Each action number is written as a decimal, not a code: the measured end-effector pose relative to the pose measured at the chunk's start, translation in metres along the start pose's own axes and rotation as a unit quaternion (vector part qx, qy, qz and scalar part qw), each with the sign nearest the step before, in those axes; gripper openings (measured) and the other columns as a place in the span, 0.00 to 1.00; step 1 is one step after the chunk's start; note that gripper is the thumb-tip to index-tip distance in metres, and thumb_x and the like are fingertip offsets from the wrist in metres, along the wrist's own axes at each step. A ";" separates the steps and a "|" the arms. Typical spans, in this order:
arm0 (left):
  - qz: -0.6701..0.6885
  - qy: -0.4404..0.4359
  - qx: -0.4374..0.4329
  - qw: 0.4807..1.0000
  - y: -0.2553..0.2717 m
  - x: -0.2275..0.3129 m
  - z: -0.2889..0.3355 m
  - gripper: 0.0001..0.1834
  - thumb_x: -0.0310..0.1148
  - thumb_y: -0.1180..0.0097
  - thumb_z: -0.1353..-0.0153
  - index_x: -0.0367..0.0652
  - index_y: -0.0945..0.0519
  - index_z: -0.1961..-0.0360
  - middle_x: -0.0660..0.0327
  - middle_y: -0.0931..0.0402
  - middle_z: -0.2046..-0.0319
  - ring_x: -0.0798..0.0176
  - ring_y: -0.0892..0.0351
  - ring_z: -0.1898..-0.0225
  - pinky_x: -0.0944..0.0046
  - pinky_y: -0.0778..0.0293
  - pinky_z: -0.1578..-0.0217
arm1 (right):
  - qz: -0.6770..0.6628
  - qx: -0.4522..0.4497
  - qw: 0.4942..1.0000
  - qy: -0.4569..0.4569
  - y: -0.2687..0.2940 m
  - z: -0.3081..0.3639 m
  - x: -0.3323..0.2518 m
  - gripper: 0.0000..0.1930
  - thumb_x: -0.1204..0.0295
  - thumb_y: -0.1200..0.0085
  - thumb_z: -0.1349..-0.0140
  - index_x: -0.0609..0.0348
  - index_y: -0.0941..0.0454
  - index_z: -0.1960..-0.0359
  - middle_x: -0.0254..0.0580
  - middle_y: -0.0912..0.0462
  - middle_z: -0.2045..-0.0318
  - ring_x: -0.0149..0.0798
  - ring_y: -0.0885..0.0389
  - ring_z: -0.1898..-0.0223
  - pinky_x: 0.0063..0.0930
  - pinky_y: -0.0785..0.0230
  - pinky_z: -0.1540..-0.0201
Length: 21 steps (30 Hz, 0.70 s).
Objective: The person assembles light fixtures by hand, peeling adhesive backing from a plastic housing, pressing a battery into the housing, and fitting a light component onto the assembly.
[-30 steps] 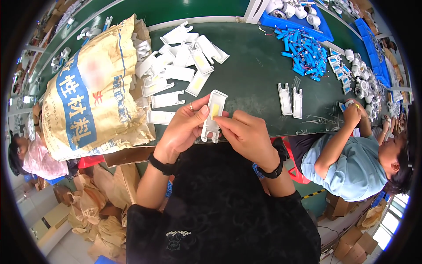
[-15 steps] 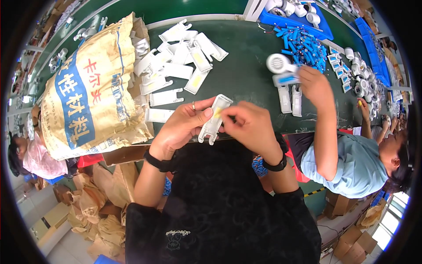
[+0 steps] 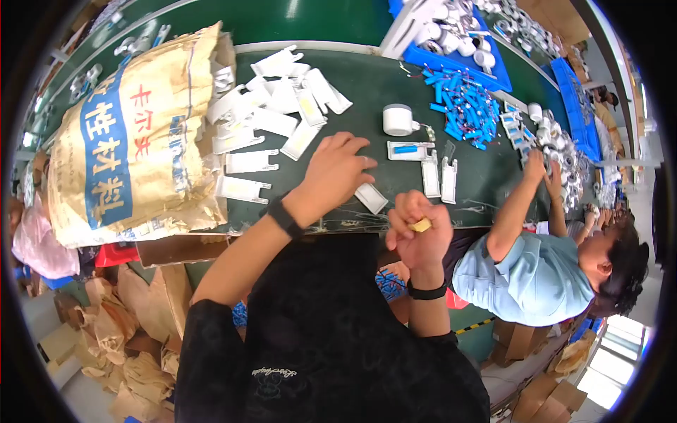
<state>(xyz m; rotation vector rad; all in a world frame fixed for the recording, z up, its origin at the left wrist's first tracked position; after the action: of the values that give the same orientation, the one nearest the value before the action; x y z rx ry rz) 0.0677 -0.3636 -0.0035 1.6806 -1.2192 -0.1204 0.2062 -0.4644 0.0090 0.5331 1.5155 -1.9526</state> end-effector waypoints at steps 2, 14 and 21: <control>0.023 0.084 0.062 0.994 0.038 0.007 0.030 0.12 0.31 0.36 0.39 0.44 0.15 0.54 0.56 0.18 0.55 0.52 0.21 0.58 0.55 0.24 0.57 | 0.059 0.008 0.996 -0.068 -0.027 -0.003 0.022 0.15 0.61 0.60 0.33 0.50 0.42 0.77 0.28 0.43 0.78 0.26 0.44 0.82 0.24 0.38 0.89; 0.018 0.667 0.540 0.513 0.084 0.097 0.559 0.17 0.37 0.52 0.24 0.39 0.27 0.40 0.66 0.22 0.59 0.77 0.29 0.66 0.77 0.31 0.64 | 0.362 -0.316 0.759 -0.440 -0.120 0.047 0.426 0.17 0.50 0.49 0.28 0.49 0.27 0.64 0.27 0.31 0.80 0.22 0.38 0.86 0.18 0.46 0.87; 0.080 0.652 0.591 0.469 0.059 0.102 0.563 0.17 0.35 0.52 0.24 0.38 0.26 0.41 0.64 0.21 0.58 0.76 0.29 0.66 0.75 0.30 0.62 | 0.195 -0.035 0.962 -0.190 -0.013 -0.175 0.550 0.40 0.38 0.62 0.30 0.46 0.50 0.23 0.38 0.51 0.22 0.34 0.56 0.22 0.46 0.67 0.24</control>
<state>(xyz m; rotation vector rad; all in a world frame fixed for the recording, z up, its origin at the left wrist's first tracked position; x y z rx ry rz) -0.2484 -0.8082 -0.1854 1.7670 0.0218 2.2001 -0.2159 -0.4119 -0.3807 0.3646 1.1334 -1.5794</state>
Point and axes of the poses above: each hand's wrist, its own z-axis away from the middle knuckle, its own y-axis out of the back of the hand, x = y × z, the point moved 5 cm from there along -z, towards the middle knuckle
